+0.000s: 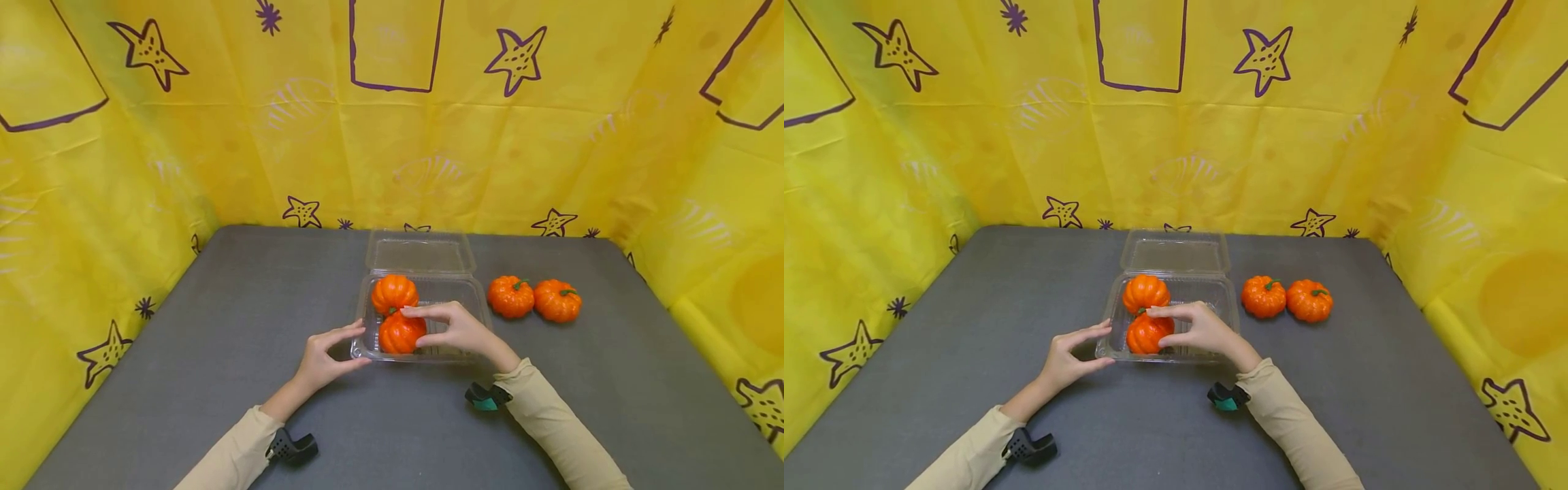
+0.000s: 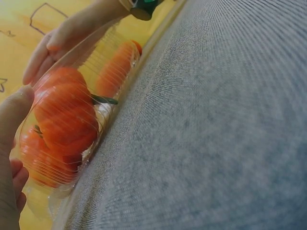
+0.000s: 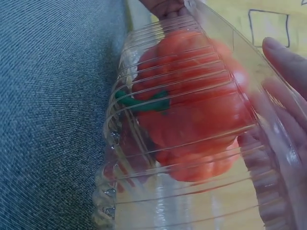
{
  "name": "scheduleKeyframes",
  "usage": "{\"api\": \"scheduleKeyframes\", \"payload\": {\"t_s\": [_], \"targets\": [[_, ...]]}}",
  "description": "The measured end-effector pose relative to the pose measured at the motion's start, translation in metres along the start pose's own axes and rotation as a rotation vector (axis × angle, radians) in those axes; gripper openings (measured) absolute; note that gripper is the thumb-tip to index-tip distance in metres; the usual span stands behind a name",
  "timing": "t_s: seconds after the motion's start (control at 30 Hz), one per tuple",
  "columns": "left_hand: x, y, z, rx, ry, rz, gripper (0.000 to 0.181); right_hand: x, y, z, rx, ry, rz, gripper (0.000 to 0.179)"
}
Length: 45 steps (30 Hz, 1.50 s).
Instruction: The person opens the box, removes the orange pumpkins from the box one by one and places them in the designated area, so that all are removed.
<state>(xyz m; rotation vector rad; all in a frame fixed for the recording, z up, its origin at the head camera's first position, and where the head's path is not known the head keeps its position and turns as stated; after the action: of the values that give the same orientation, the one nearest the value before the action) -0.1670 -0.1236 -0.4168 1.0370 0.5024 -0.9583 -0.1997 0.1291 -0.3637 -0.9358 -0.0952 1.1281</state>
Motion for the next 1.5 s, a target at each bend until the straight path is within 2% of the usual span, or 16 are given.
{"api": "scheduleKeyframes", "payload": {"t_s": [0.17,0.37,0.5,0.67,0.8,0.93,1.2,1.5], "targets": [[-0.001,0.0,0.0,-0.007,-0.003,-0.001,0.047,0.002,0.014,-0.005,-0.004,-0.024,-0.014,0.041],[-0.002,0.0,-0.002,-0.007,-0.003,-0.001,0.044,0.007,0.037,-0.01,0.058,-0.058,-0.044,0.044],[-0.001,0.0,-0.002,-0.005,-0.002,0.002,0.044,0.009,0.041,-0.012,0.129,-0.069,-0.04,0.052],[0.0,-0.001,-0.003,-0.001,-0.001,0.006,0.045,0.01,0.041,-0.012,0.249,-0.035,-0.024,0.055],[0.0,-0.001,-0.003,-0.004,0.002,0.001,0.044,0.009,0.041,-0.012,0.28,-0.01,0.014,0.055],[0.001,-0.001,-0.002,-0.004,0.002,0.005,0.044,0.009,0.041,-0.011,0.272,0.025,0.01,0.057],[0.0,0.0,-0.001,-0.013,0.008,0.003,0.046,0.008,0.041,-0.012,0.181,0.084,-0.051,0.055],[0.0,-0.001,0.0,-0.011,0.005,0.004,0.046,0.006,0.041,-0.012,0.242,0.1,0.03,0.046]]}}
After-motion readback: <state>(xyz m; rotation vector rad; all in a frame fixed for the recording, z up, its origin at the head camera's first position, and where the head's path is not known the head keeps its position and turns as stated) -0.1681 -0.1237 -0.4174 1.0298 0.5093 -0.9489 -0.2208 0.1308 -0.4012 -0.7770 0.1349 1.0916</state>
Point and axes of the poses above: each hand's wrist, its own x-axis away from the middle knuckle, its own z-axis out of the back of the hand, y = z × x, the point moved 1 cm from there along -x, towards the middle knuckle, and after that the axes turned 7 degrees about -y, right-handed, at the moved point
